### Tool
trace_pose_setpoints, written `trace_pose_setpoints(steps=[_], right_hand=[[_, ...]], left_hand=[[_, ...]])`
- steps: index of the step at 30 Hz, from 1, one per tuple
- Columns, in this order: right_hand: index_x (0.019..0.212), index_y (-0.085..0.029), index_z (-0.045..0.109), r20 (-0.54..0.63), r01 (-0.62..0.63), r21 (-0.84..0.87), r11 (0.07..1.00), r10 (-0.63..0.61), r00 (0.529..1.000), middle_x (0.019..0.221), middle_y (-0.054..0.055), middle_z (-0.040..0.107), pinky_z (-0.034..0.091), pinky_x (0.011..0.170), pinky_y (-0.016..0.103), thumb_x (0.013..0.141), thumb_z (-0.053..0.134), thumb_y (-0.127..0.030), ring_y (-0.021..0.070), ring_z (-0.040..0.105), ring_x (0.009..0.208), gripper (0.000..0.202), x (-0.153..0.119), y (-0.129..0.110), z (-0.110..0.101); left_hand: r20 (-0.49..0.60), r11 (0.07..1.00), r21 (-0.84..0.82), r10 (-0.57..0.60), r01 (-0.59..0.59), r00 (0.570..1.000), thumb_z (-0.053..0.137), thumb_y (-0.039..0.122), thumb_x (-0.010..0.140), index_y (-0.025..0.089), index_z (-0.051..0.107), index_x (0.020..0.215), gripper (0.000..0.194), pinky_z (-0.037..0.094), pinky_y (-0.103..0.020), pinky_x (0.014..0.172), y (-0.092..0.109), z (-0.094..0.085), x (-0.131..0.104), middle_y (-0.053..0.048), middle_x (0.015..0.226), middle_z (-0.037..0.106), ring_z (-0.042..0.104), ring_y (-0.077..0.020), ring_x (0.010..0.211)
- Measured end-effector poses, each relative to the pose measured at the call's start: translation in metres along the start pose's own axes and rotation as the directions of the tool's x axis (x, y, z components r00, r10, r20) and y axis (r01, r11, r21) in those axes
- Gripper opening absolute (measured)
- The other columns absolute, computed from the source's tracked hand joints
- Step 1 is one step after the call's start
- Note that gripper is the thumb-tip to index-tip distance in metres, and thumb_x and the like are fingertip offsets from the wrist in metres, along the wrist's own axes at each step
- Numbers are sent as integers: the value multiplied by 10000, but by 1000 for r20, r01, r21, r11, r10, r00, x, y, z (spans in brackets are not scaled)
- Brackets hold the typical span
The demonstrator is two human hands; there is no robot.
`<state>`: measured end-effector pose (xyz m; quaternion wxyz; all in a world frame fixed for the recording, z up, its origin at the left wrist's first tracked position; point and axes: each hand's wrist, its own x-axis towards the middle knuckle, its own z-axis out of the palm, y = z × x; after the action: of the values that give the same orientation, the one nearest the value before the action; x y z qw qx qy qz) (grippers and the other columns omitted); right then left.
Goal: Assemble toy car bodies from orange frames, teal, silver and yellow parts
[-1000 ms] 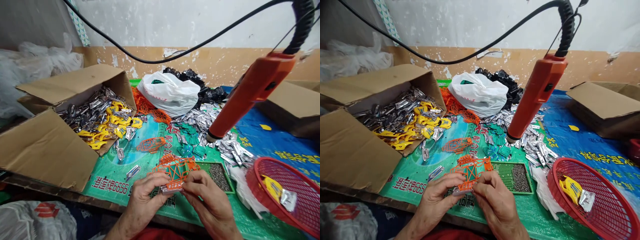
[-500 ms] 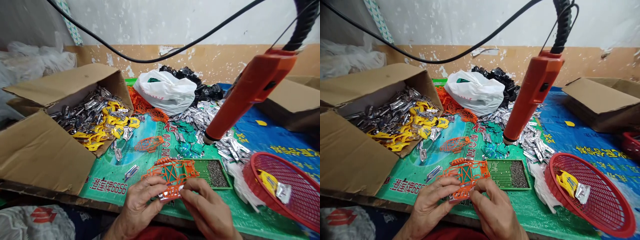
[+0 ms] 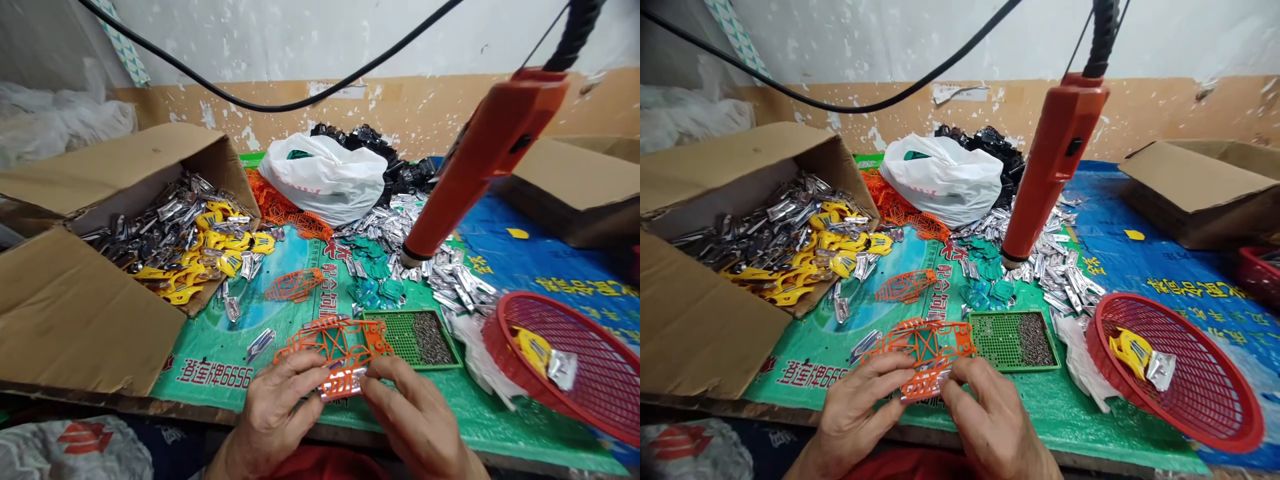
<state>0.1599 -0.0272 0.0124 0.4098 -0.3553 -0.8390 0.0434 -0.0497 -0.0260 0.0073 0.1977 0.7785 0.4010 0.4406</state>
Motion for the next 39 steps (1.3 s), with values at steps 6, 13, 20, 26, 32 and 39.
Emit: trace_pose_setpoints(steps=[6, 13, 20, 26, 32, 39], right_hand=[[882, -168, 631, -42, 20, -38, 999, -22, 999, 744, 41, 625, 458, 570, 210, 904, 457, -85, 102, 549, 651, 194, 5, 0, 1], [844, -170, 647, -73, -5, -59, 998, 0, 997, 752, 32, 625, 457, 590, 196, 905, 466, -91, 91, 552, 667, 206, 1, 1, 4], [836, -179, 639, -71, -29, -62, 998, 24, 997, 782, 28, 627, 479, 598, 189, 916, 454, -122, 92, 570, 683, 209, -2, 3, 7], [863, -189, 634, -38, -31, -119, 992, 27, 999, 848, 45, 658, 505, 604, 224, 908, 466, -135, 118, 605, 704, 182, -7, 3, 8], [855, -211, 638, -20, -99, -97, 990, 98, 995, 871, 20, 666, 510, 634, 223, 906, 477, -143, 109, 623, 727, 182, -15, 2, 11], [870, -209, 648, -30, -104, -23, 994, 103, 994, 865, 25, 661, 492, 634, 219, 913, 470, -140, 100, 605, 721, 195, -17, 1, 11]], left_hand=[[33, 998, 50, 26, -28, 999, 661, 42, 737, 278, 692, 1097, 432, 540, -218, 832, -3, -1, -2, -42, 1018, 740, 705, -177, 902], [61, 997, 66, 25, -29, 998, 677, 62, 743, 243, 701, 1050, 357, 539, -211, 837, -1, -1, -2, -50, 999, 740, 704, -170, 898], [21, 999, 32, -22, 21, 1000, 736, 115, 715, 254, 718, 1003, 320, 568, -262, 796, 3, -1, -1, -53, 948, 750, 712, -198, 860], [32, 999, 34, 14, -15, 999, 751, 174, 725, 238, 698, 1038, 324, 577, -276, 787, 1, -2, -2, -69, 960, 747, 709, -212, 885], [26, 981, 100, 165, -167, 986, 625, 194, 844, 147, 667, 988, 157, 573, -224, 781, -1, 1, 1, -84, 932, 731, 704, -155, 857], [56, 973, 138, 181, -187, 982, 572, 194, 881, 144, 654, 963, 126, 552, -194, 820, -1, 3, 2, -73, 930, 724, 697, -132, 880]])
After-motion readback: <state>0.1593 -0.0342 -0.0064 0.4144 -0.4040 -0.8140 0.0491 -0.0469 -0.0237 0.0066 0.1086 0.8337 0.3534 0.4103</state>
